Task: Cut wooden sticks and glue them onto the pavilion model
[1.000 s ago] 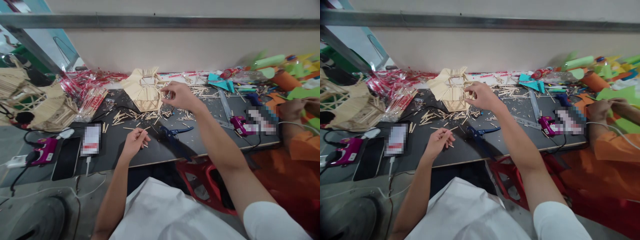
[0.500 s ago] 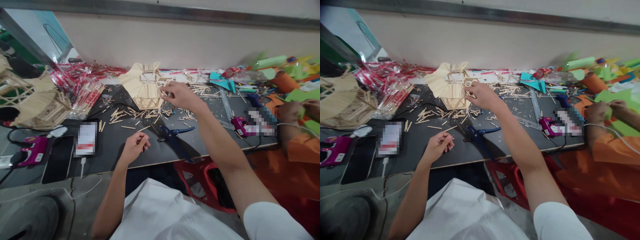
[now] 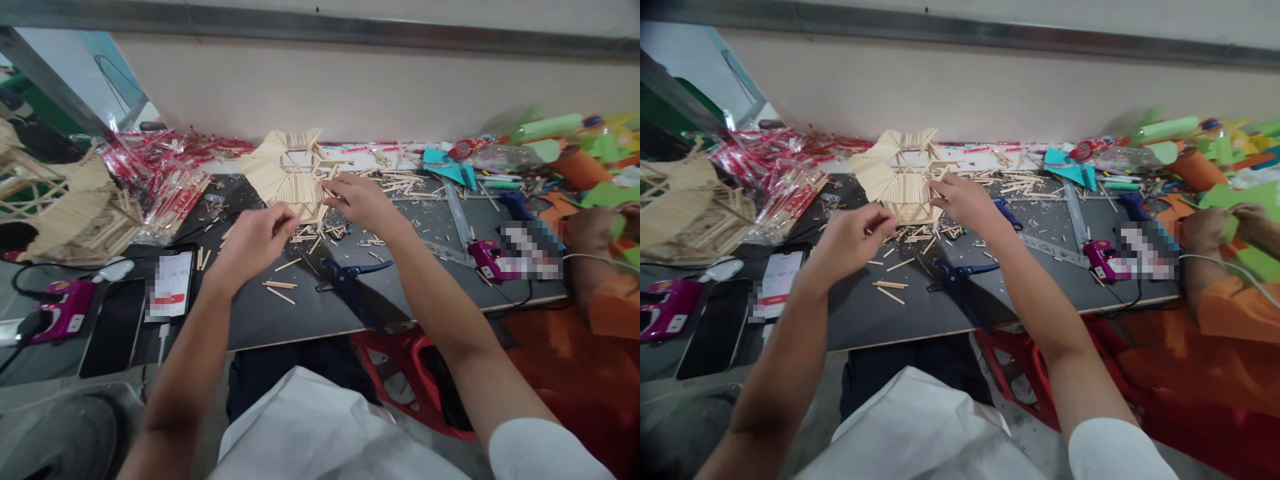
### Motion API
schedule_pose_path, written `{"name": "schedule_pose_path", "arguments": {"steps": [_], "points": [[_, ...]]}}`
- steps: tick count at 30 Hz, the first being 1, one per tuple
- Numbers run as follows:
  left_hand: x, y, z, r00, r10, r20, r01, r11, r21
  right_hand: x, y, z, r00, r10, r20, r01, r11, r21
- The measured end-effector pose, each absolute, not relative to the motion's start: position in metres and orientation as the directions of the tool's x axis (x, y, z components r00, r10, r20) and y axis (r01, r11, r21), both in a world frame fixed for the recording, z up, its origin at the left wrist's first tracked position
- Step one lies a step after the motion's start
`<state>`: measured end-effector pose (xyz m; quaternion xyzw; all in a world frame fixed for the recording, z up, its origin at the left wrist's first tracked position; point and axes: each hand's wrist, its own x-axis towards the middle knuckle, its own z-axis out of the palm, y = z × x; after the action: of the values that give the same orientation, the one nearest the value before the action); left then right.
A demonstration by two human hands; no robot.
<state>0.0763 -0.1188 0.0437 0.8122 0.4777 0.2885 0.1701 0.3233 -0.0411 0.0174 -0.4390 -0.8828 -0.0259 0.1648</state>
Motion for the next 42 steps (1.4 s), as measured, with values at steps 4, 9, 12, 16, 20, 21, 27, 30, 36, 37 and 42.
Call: {"name": "schedule_pose_path", "arguments": {"steps": [4, 9, 12, 16, 20, 21, 27, 30, 36, 37, 42], "points": [[0.084, -0.087, 0.073, 0.439, 0.845, 0.306, 0.780, -0.528, 0.337, 0.318, -0.050, 0.025, -0.545, 0.791, 0.278, 0.816, 0.576, -0.040], [0.100, -0.062, 0.081, 0.484, 0.839, 0.251, 0.806, -0.538, 0.247, 0.319, -0.054, 0.026, -0.553, 0.787, 0.273, 0.803, 0.591, -0.077], [0.105, -0.054, 0.073, 0.500, 0.841, 0.207, 0.794, -0.541, 0.278, 0.320, -0.053, 0.023, -0.556, 0.777, 0.295, 0.787, 0.607, -0.115], [0.106, -0.048, 0.059, 0.502, 0.838, 0.214, 0.774, -0.546, 0.319, 0.319, -0.055, 0.020, -0.532, 0.783, 0.323, 0.807, 0.584, -0.088], [0.110, -0.044, 0.049, 0.494, 0.818, 0.296, 0.734, -0.574, 0.363, 0.318, -0.058, 0.015, -0.532, 0.779, 0.333, 0.817, 0.576, -0.043], [0.112, -0.042, 0.048, 0.488, 0.813, 0.316, 0.723, -0.580, 0.376, 0.319, -0.058, 0.014, -0.532, 0.777, 0.336, 0.815, 0.577, -0.045], [0.119, -0.035, 0.041, 0.462, 0.814, 0.352, 0.704, -0.578, 0.412, 0.321, -0.055, 0.005, -0.496, 0.773, 0.397, 0.799, 0.585, -0.141], [0.121, -0.032, 0.037, 0.442, 0.828, 0.345, 0.717, -0.557, 0.419, 0.322, -0.055, 0.000, -0.486, 0.768, 0.416, 0.790, 0.590, -0.165], [0.123, -0.029, 0.034, 0.417, 0.839, 0.351, 0.728, -0.539, 0.424, 0.322, -0.055, -0.007, -0.460, 0.762, 0.456, 0.800, 0.579, -0.159], [0.123, -0.029, 0.034, 0.420, 0.838, 0.349, 0.726, -0.541, 0.424, 0.321, -0.055, -0.008, -0.459, 0.758, 0.464, 0.797, 0.582, -0.163], [0.121, -0.028, 0.034, 0.444, 0.817, 0.368, 0.716, -0.571, 0.403, 0.319, -0.054, -0.013, -0.435, 0.751, 0.497, 0.776, 0.593, -0.216]]}}
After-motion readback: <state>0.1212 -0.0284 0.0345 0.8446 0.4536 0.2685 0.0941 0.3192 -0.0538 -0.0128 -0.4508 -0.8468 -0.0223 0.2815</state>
